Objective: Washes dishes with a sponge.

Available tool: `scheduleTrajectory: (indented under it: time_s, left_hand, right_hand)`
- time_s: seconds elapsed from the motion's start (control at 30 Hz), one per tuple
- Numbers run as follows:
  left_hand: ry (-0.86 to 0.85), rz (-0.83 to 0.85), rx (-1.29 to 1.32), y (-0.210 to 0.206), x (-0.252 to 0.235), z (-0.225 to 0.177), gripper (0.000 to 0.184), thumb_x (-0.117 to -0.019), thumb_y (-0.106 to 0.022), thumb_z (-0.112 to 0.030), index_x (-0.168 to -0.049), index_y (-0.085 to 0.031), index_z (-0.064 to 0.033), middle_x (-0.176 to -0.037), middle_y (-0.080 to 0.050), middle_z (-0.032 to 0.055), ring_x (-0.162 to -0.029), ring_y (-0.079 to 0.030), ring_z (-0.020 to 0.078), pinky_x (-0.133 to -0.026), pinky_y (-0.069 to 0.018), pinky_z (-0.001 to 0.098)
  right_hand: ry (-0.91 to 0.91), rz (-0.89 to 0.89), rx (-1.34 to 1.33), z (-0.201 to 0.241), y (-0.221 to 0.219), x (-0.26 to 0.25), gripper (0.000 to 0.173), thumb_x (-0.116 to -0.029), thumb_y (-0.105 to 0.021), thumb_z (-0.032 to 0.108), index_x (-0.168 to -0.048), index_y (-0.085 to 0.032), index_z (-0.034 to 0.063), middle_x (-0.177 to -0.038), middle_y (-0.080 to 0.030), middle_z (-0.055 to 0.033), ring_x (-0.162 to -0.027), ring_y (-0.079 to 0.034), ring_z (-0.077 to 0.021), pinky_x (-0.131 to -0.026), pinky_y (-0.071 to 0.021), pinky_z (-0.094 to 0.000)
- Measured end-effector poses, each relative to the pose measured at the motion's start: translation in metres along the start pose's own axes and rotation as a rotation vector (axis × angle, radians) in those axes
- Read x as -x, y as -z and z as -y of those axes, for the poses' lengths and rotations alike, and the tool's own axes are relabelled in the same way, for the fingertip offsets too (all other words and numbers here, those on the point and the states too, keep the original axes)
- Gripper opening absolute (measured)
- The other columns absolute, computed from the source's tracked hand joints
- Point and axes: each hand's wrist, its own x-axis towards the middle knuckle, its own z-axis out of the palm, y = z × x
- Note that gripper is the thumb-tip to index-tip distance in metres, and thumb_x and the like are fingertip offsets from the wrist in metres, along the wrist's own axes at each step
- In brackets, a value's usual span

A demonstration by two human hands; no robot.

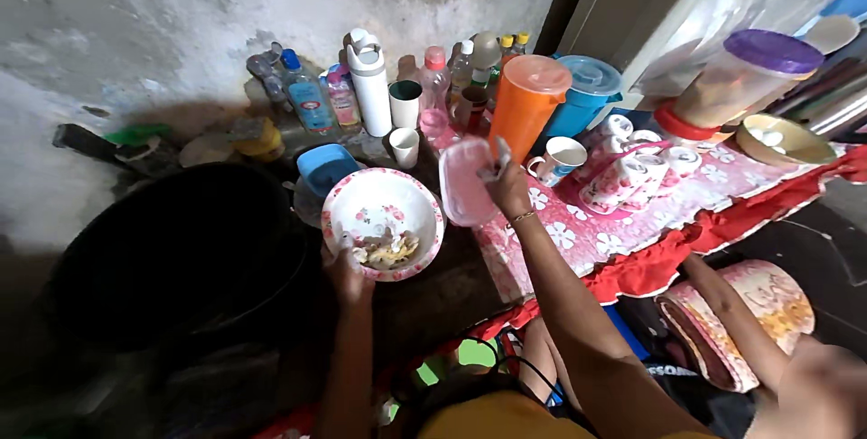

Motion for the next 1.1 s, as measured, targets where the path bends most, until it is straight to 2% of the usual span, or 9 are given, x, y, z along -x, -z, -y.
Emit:
scheduleTrajectory:
  time_s: [0.23, 0.37, 0.47, 0.53, 0.67, 0.77, 0.87, 0.97, 1.1]
  left_hand:
    - [0.063, 0.222, 0.197, -0.014, 0.013, 0.012, 0.026, -0.1084, -0.036, -0.005, -0.133, -0.043, 0.0004, -0.095, -0.063, 0.0025, -0.078, -0.066, 0.0049, -0.07, -0.0599, 0.0245]
    - [0.08, 0.333, 0.229, -0.015, 0.005, 0.022, 0.025, -0.1104, -0.032, -0.011, -0.131, -0.045, -0.0029, -0.093, -0.066, 0.0012, -0.08, -0.068, 0.0066, -0.073, -0.0608, 0.0267]
    - [0.082, 0.34, 0.231, -0.018, 0.004, 0.025, 0.029, -0.1117, -0.029, -0.012, -0.136, -0.041, -0.0018, -0.098, -0.065, 0.0027, -0.085, -0.068, 0.0072, -0.077, -0.06, 0.0281]
    - [0.115, 0.337, 0.285, -0.024, 0.006, 0.025, 0.029, -0.1119, -0.029, -0.013, -0.136, -0.042, -0.0037, -0.101, -0.065, 0.0037, -0.087, -0.068, 0.0082, -0.077, -0.0603, 0.0289]
    - [0.151, 0.341, 0.221, -0.04, 0.023, 0.018, 0.024, -0.108, -0.035, -0.006, -0.129, -0.046, -0.0016, -0.095, -0.063, 0.004, -0.081, -0.066, 0.0079, -0.07, -0.0588, 0.0271]
    - [0.215, 0.328, 0.064, -0.06, 0.037, 0.011, 0.024, -0.1062, -0.043, -0.004, -0.128, -0.05, 0.0049, -0.095, -0.06, 0.0075, -0.079, -0.061, 0.0093, -0.07, -0.0556, 0.0268]
    - [0.336, 0.37, 0.113, -0.082, 0.039, 0.029, 0.028, -0.1087, -0.039, -0.007, -0.133, -0.046, 0.005, -0.102, -0.06, 0.0119, -0.083, -0.062, 0.0136, -0.074, -0.056, 0.031]
    - [0.37, 0.4, 0.007, -0.106, 0.043, 0.044, 0.03, -0.1075, -0.047, -0.009, -0.133, -0.048, 0.0063, -0.106, -0.06, 0.0157, -0.084, -0.061, 0.0166, -0.073, -0.0548, 0.0326]
    - [0.365, 0.635, -0.212, -0.116, 0.037, 0.05, 0.043, -0.1058, -0.055, -0.012, -0.144, -0.045, 0.0057, -0.135, -0.057, 0.0227, -0.115, -0.059, 0.0245, -0.097, -0.0506, 0.0397]
  right_hand:
    - [0.154, -0.071, -0.398, 0.018, -0.057, 0.016, 0.049, -0.0961, -0.068, 0.007, -0.139, -0.05, -0.0084, -0.105, -0.067, -0.0262, -0.091, -0.066, -0.0338, -0.083, -0.0551, -0.049]
    - [0.126, 0.168, -0.071, 0.032, -0.061, 0.025, 0.061, -0.095, -0.067, 0.004, -0.151, -0.044, -0.0036, -0.136, -0.06, -0.0291, -0.126, -0.06, -0.0407, -0.109, -0.0473, -0.0509]
    - [0.291, 0.208, 0.129, 0.035, -0.05, 0.041, 0.041, -0.0981, -0.063, 0.01, -0.136, -0.06, -0.0068, -0.125, -0.065, -0.0312, -0.121, -0.062, -0.0451, -0.105, -0.0477, -0.0549]
    - [0.434, 0.428, 0.172, 0.037, -0.04, 0.051, 0.035, -0.0977, -0.061, 0.012, -0.129, -0.067, -0.0035, -0.123, -0.068, -0.0265, -0.119, -0.064, -0.0413, -0.104, -0.0486, -0.0542]
    - [0.428, 0.981, 0.262, 0.036, -0.032, 0.055, 0.048, -0.1063, -0.054, 0.028, -0.146, -0.054, 0.0004, -0.145, -0.055, -0.0247, -0.138, -0.05, -0.0391, -0.116, -0.0351, -0.0552]
    - [0.421, 0.978, 0.236, 0.018, -0.023, 0.054, 0.064, -0.0978, -0.068, 0.038, -0.148, -0.051, 0.0026, -0.147, -0.054, -0.024, -0.139, -0.049, -0.0384, -0.117, -0.0344, -0.0553]
    - [0.412, 0.907, 0.283, 0.0, -0.01, 0.052, 0.062, -0.0883, -0.074, 0.016, -0.145, -0.054, 0.0019, -0.139, -0.058, -0.0259, -0.129, -0.056, -0.0416, -0.108, -0.042, -0.059]
    - [0.32, 0.837, 0.469, -0.002, 0.007, 0.059, 0.056, -0.0918, -0.065, 0.01, -0.146, -0.053, 0.0005, -0.134, -0.059, -0.0296, -0.121, -0.06, -0.0465, -0.099, -0.046, -0.0632]
    - [0.134, 0.818, 0.617, 0.0, 0.019, 0.066, 0.054, -0.0975, -0.062, 0.017, -0.147, -0.051, -0.0014, -0.138, -0.057, -0.031, -0.123, -0.059, -0.048, -0.101, -0.0451, -0.0633]
